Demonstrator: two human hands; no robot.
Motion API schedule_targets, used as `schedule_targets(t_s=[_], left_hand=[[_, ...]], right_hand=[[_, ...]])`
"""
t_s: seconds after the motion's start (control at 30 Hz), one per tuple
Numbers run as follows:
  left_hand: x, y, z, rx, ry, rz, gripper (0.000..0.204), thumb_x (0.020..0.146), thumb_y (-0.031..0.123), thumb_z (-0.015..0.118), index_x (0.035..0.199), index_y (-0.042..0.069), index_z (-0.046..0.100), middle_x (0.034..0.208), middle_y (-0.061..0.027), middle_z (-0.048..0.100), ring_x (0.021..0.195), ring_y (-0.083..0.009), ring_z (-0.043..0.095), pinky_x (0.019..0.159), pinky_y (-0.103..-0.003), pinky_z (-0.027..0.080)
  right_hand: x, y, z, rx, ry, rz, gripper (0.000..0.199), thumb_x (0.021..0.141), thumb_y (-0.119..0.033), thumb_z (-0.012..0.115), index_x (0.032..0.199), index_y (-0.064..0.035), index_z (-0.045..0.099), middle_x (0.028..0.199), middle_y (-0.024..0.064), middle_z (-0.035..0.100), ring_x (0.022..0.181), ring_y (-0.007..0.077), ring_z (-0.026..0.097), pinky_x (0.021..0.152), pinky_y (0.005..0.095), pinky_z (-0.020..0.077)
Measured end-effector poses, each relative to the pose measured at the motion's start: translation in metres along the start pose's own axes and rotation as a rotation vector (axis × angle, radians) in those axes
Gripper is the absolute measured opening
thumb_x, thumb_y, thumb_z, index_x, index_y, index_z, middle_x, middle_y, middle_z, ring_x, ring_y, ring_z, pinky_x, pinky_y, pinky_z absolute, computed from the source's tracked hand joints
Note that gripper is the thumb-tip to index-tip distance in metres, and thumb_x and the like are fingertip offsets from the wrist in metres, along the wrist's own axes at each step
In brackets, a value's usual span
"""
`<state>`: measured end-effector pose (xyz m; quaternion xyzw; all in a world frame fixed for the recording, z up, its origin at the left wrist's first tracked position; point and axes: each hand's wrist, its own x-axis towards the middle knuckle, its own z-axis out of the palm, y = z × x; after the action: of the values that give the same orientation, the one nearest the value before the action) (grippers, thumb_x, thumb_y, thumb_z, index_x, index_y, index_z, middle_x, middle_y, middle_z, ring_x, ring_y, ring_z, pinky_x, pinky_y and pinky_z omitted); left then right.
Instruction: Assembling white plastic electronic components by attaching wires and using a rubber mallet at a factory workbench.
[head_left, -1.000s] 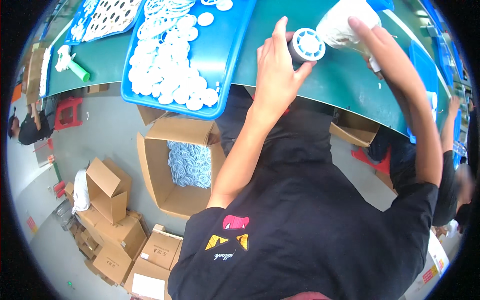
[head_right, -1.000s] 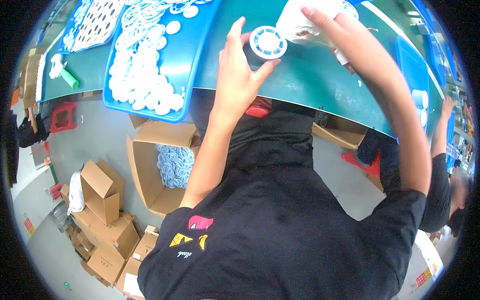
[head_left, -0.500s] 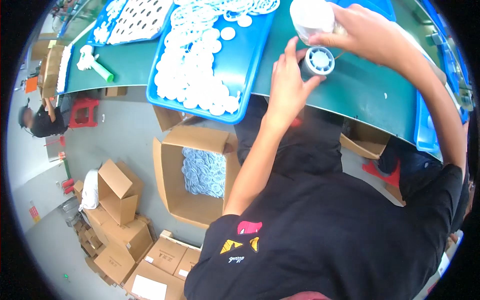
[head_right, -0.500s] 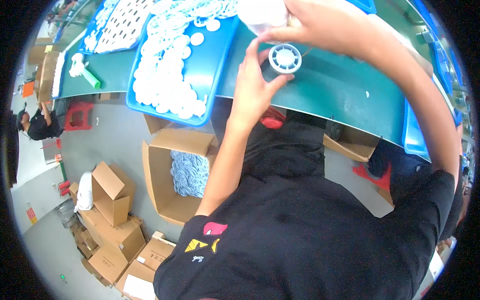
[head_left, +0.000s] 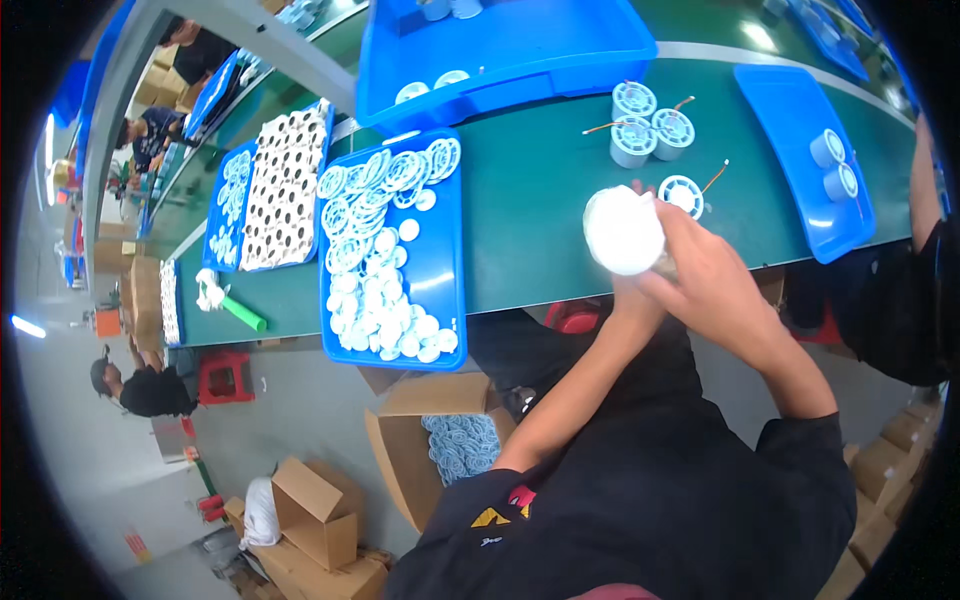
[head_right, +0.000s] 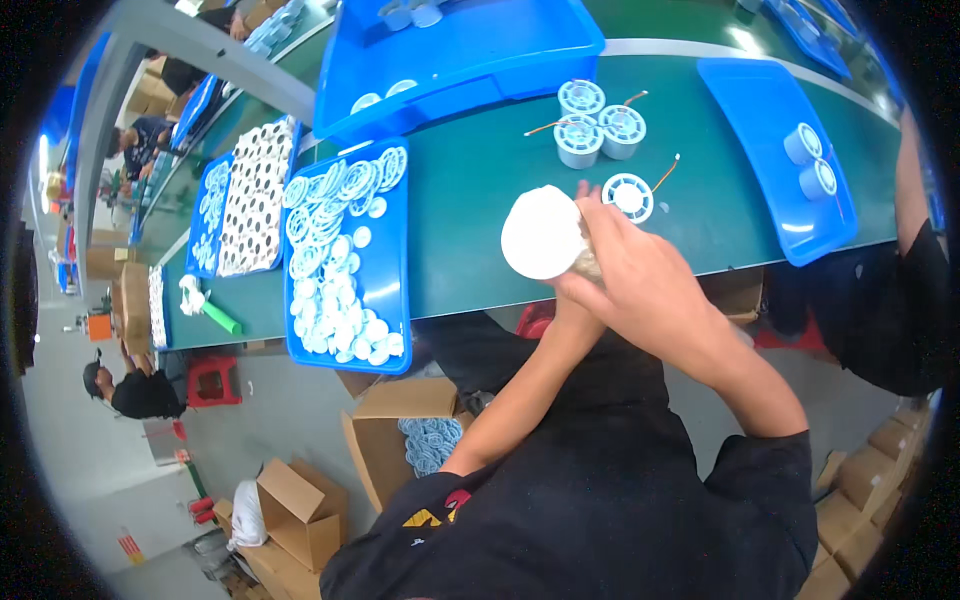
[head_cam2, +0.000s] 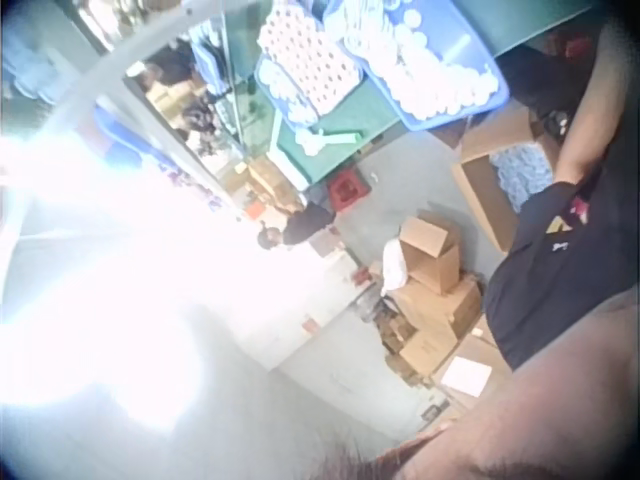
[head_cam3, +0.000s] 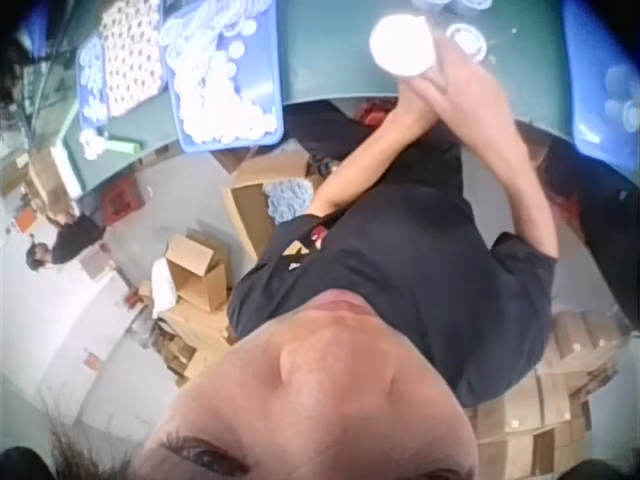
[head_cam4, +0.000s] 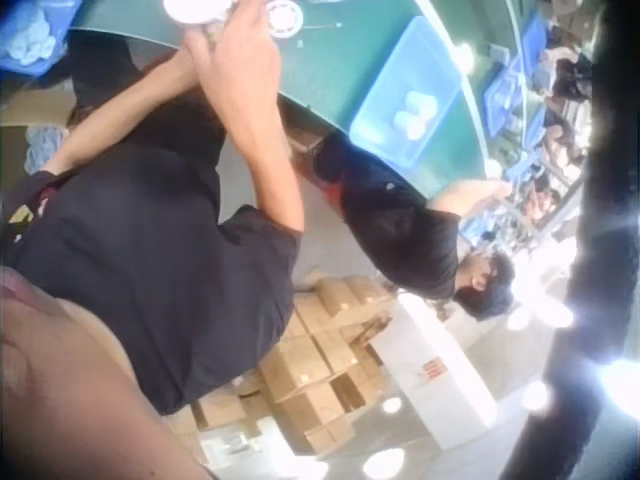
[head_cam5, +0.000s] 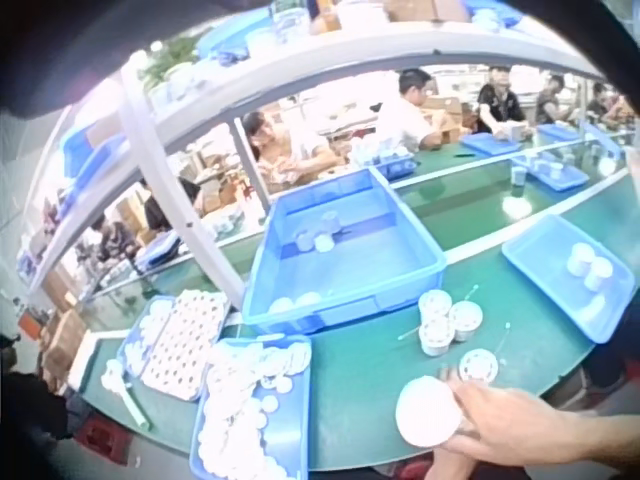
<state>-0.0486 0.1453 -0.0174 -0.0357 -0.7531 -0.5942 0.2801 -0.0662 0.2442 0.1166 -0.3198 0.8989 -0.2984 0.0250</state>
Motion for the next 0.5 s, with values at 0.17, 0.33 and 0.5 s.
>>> schedule_targets(t_s=[0.17, 0.33, 0.5], left_hand=[[-0.017, 0.017, -0.082, 0.485, -0.225, -0.029, 0.032, 0.099, 0.004, 0.063, 0.130, -0.003, 0.064, 0.136, -0.0235, 0.064, 0.129, -0.0423, 0.059, 0.111, -0.049, 0.047], [0.064, 0.029, -0.073, 0.234, -0.078, -0.199, 0.051, 0.101, 0.014, 0.069, 0.148, 0.000, 0.053, 0.138, -0.0227, 0.066, 0.130, -0.0347, 0.063, 0.109, -0.043, 0.049], [0.113, -0.024, -0.006, 0.293, -0.103, -0.045, 0.085, 0.092, 0.012, 0.080, 0.162, 0.002, 0.032, 0.140, -0.0258, 0.063, 0.129, -0.0398, 0.064, 0.107, -0.046, 0.050]], right_hand=[[-0.016, 0.042, 0.016, -0.071, 0.100, 0.054, 0.064, 0.092, -0.017, 0.078, 0.148, -0.0025, 0.051, 0.121, 0.0198, 0.062, 0.108, 0.0413, 0.064, 0.088, 0.0487, 0.0545], [-0.037, 0.077, 0.028, -0.124, 0.289, 0.173, 0.069, 0.090, -0.011, 0.080, 0.154, -0.0092, 0.054, 0.115, 0.0148, 0.062, 0.105, 0.0367, 0.063, 0.086, 0.0466, 0.0530], [-0.049, 0.096, 0.012, -0.207, 0.350, 0.200, 0.068, 0.089, -0.008, 0.080, 0.152, -0.0072, 0.055, 0.123, 0.0166, 0.060, 0.109, 0.0375, 0.061, 0.092, 0.0462, 0.0520]])
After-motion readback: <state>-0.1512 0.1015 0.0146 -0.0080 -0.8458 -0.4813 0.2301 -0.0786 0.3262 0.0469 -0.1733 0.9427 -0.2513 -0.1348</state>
